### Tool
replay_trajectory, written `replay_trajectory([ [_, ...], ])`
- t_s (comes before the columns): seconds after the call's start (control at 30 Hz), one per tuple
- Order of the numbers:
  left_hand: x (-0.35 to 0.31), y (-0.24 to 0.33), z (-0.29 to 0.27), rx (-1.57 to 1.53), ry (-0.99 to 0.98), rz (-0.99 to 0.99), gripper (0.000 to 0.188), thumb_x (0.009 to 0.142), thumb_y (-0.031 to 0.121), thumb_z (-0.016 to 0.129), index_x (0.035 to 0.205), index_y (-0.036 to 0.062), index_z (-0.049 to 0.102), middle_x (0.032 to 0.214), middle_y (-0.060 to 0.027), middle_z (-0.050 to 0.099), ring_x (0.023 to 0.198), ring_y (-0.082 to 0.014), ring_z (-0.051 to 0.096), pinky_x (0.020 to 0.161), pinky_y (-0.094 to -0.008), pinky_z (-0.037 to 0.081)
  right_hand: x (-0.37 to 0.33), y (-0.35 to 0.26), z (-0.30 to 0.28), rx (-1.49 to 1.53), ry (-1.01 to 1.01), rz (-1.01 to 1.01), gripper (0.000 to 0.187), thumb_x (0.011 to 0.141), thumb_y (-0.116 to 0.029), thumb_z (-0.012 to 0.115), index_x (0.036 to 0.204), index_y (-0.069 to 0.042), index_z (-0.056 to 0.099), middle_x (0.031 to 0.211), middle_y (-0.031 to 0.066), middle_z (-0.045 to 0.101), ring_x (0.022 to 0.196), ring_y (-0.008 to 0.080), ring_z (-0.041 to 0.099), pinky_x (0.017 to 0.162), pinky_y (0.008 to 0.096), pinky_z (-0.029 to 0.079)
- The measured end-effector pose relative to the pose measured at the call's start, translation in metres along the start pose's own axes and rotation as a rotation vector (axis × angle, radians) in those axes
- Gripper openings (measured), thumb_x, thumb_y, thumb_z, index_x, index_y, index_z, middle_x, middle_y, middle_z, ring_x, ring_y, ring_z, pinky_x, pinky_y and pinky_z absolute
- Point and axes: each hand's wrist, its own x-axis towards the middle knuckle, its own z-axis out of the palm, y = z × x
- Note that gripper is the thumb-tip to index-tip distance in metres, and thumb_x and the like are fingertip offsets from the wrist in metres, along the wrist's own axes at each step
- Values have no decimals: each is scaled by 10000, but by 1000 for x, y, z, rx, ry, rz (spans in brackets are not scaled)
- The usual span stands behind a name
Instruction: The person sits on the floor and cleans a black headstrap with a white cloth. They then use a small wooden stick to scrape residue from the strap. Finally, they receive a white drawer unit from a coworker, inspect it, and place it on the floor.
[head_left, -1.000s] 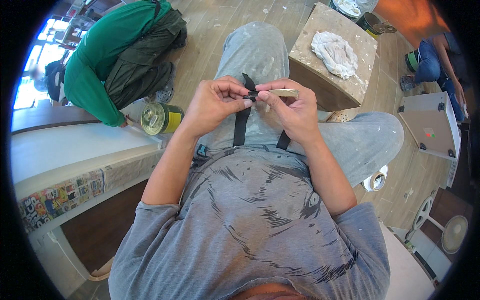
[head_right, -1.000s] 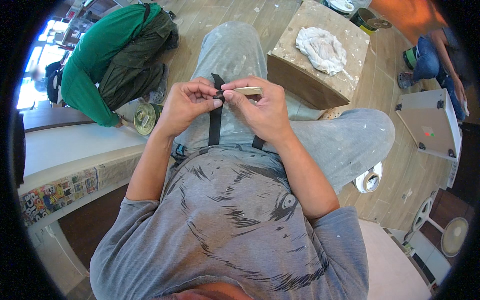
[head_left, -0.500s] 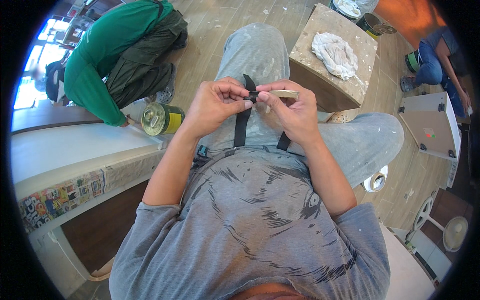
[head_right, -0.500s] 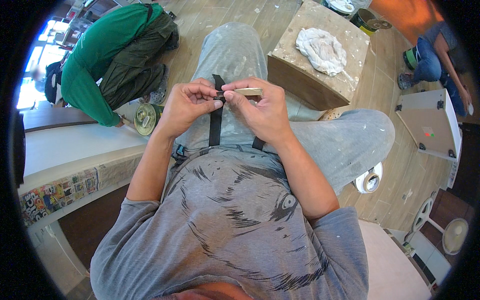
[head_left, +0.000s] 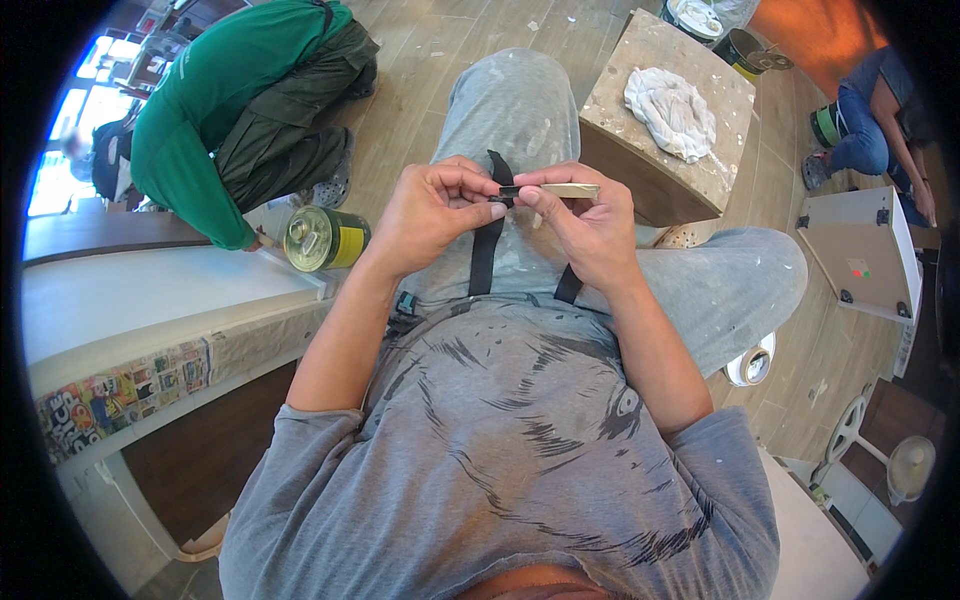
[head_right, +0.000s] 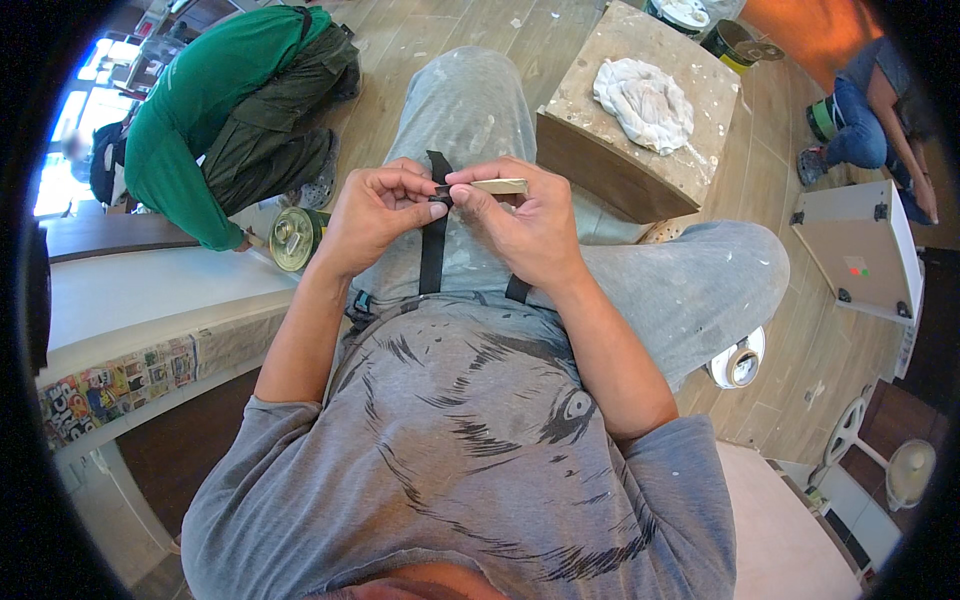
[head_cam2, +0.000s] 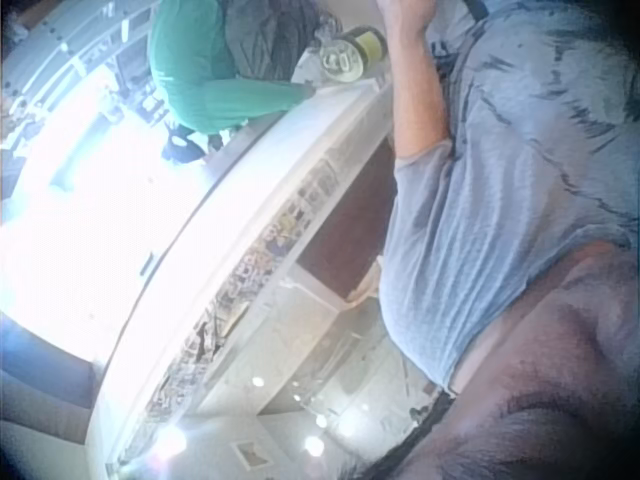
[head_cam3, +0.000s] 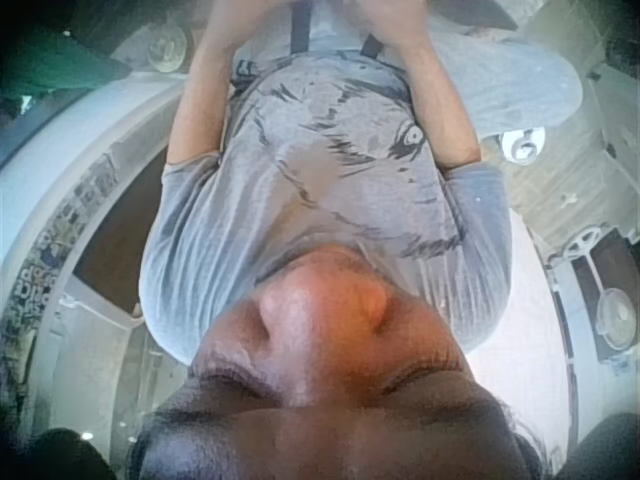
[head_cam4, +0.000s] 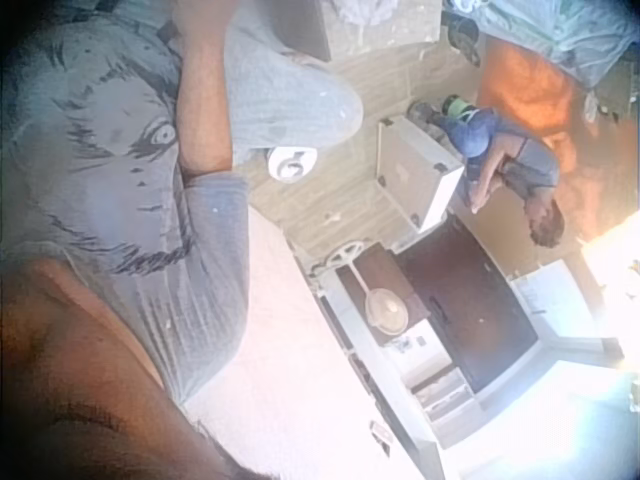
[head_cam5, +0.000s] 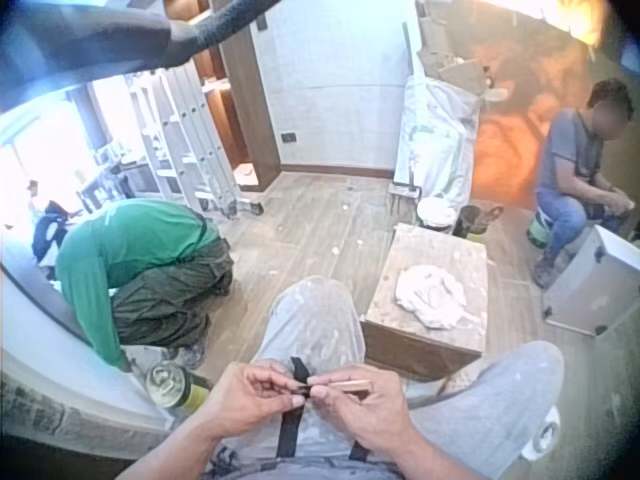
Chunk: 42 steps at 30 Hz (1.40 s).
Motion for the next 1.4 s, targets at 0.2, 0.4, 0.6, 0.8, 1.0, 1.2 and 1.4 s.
replay_trajectory([
  [0.2,0,-1,0,3,2,4,175,841,-55,814,1008,-42,762,1064,-41,644,893,-83,618,799,-232,503,0,0,1,32,10,23,132,945,-71,760,1059,-9,784,913,69,771,842,108,703,763,254,546],
  [0.4,0,1,2,-1,4,6,179,841,-51,816,1012,-40,762,1054,-37,640,882,-79,610,786,-228,496,-1,-1,2,104,26,61,131,953,-71,753,1063,-5,779,911,61,773,841,99,701,763,252,549],
  [0.6,-1,0,1,8,-3,15,188,842,-45,819,1022,-38,765,1044,-35,642,883,-81,610,791,-229,496,0,-4,0,-11,15,23,132,945,-77,763,1055,-8,783,924,57,778,855,94,698,778,252,542],
  [0.8,-1,2,2,20,-5,13,198,837,-45,824,1026,-37,767,1043,-36,645,884,-80,610,785,-229,495,-1,-4,0,-9,25,24,137,940,-80,766,1056,-11,787,945,66,786,863,97,698,788,256,542],
  [1.0,0,2,1,14,-1,3,217,829,-52,827,1038,-41,767,1058,-36,643,900,-83,614,801,-237,506,0,-5,-1,-76,27,16,138,944,-81,763,1059,-9,785,944,65,783,859,98,696,786,258,543],
  [1.2,-3,5,2,-22,-22,10,241,818,-73,824,1050,-42,770,1068,-51,649,967,-115,627,857,-255,520,-1,-4,-1,145,50,55,145,961,-77,750,1078,5,773,916,60,767,851,92,696,780,246,543],
  [1.4,-3,-4,0,79,2,72,192,821,-84,817,1004,-45,774,1078,-70,659,988,-133,628,887,-275,513,-2,-2,-3,16,32,13,144,929,-82,777,1055,-13,786,923,68,769,849,109,697,778,260,538],
])
